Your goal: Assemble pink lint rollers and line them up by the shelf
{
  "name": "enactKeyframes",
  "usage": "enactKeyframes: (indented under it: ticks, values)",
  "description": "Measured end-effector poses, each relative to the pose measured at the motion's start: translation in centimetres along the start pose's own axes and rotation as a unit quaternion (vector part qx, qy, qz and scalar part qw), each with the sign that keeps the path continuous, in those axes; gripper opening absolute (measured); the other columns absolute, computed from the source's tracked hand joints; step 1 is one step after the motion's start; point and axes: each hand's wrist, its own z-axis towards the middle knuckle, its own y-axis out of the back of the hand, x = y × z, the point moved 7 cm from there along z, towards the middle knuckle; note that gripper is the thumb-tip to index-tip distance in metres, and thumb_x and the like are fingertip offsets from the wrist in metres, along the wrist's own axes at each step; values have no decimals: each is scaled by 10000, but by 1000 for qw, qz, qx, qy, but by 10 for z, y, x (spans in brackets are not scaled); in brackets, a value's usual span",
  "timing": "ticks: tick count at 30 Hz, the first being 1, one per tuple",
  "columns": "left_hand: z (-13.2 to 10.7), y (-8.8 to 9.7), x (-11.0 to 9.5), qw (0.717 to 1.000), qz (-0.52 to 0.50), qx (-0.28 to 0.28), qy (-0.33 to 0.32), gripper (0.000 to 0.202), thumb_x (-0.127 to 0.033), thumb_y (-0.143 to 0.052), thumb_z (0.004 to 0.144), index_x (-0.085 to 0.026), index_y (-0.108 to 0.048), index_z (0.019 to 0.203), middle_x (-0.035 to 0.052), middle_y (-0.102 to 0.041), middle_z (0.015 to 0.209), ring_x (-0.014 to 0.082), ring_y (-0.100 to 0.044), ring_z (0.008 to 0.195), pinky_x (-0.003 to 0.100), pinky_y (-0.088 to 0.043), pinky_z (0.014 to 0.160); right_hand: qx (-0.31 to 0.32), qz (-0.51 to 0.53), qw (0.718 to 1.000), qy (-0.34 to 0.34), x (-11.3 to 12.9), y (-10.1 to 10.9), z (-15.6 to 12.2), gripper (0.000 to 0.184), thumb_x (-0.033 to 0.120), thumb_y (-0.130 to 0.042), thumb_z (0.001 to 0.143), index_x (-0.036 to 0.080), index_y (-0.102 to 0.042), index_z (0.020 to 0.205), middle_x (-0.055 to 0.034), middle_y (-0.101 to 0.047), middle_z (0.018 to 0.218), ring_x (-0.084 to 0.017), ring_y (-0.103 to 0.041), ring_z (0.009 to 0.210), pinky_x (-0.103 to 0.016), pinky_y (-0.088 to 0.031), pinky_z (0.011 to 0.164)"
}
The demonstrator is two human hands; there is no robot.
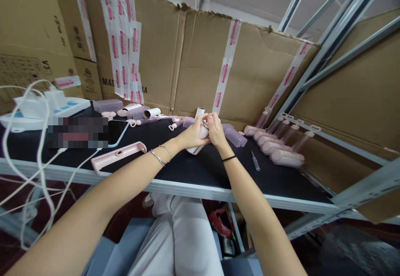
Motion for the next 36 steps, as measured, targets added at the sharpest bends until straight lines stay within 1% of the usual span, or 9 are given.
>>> enactKeyframes:
  ticks: [10,15,19,21,24,28,31,33,36]
  values:
    - [5,21,23,988,-29,-124,84,759,-269,-705,640,-150,-291,1265,97,-595,1039,230,-600,981,406,-431,923,-111,-22,992,-60,-25,17,3,390,535,-249,890,216,-468,844,-18,-519,805,-156,-510,797,-298,-400,752]
    - [-5,68,62,931,-54,-302,197,627,-260,-704,638,-178,-369,1161,135,-441,1293,230,-463,1192,375,-355,1021,-83,-78,990,-87,-29,21,3,338,440,-284,890,214,-457,709,2,-508,694,-147,-483,705,-287,-376,702]
    - [-16,81,94,884,-127,-353,279,529,-317,-655,709,-191,-376,1140,119,-494,1213,206,-557,1050,333,-475,859,-46,-85,992,-87,-31,15,4,203,336,-387,844,211,-477,712,19,-498,658,-136,-480,665,-285,-387,686]
    - [-18,76,100,875,-154,-348,299,450,-352,-611,753,-196,-395,1114,98,-535,1145,188,-586,977,308,-498,788,-18,-49,993,-104,-36,4,2,115,309,-466,796,206,-502,833,23,-509,697,-131,-497,674,-285,-420,689]
    - [-15,65,95,873,-188,-346,288,361,-394,-550,807,-187,-432,1078,81,-571,1091,165,-589,943,288,-495,780,78,57,978,-185,-45,-28,-7,362,374,-565,744,201,-467,1046,-7,-554,844,-133,-550,714,-287,-480,643]
    - [6,55,73,924,-217,-230,215,394,-472,-320,906,-174,-489,1099,101,-605,1083,174,-591,946,316,-481,811,180,144,945,-231,-41,-60,-22,568,469,-633,698,208,-425,1157,-65,-580,1023,-166,-595,815,-284,-510,605]
    - [3,76,72,959,-37,-185,211,460,-431,-203,931,-158,-555,1047,140,-609,1093,226,-552,1061,379,-414,924,197,67,955,-213,-39,-59,-24,525,459,-656,685,181,-479,1094,-68,-595,1005,-176,-580,851,-294,-500,670]
    - [-11,99,84,932,187,-173,257,328,-340,-371,880,-137,-567,1047,188,-566,1170,300,-439,1199,458,-294,1018,216,-24,953,-210,-42,-55,-24,475,495,-635,693,160,-513,1006,-68,-599,947,-182,-568,818,-313,-482,684]
    - [-45,122,119,822,372,-109,416,424,-188,-502,750,-10,-520,1135,328,-418,1305,430,-285,1285,574,-202,1002,253,-118,942,-188,-42,-50,-24,419,522,-594,719,159,-536,921,-51,-594,866,-183,-556,768,-327,-450,692]
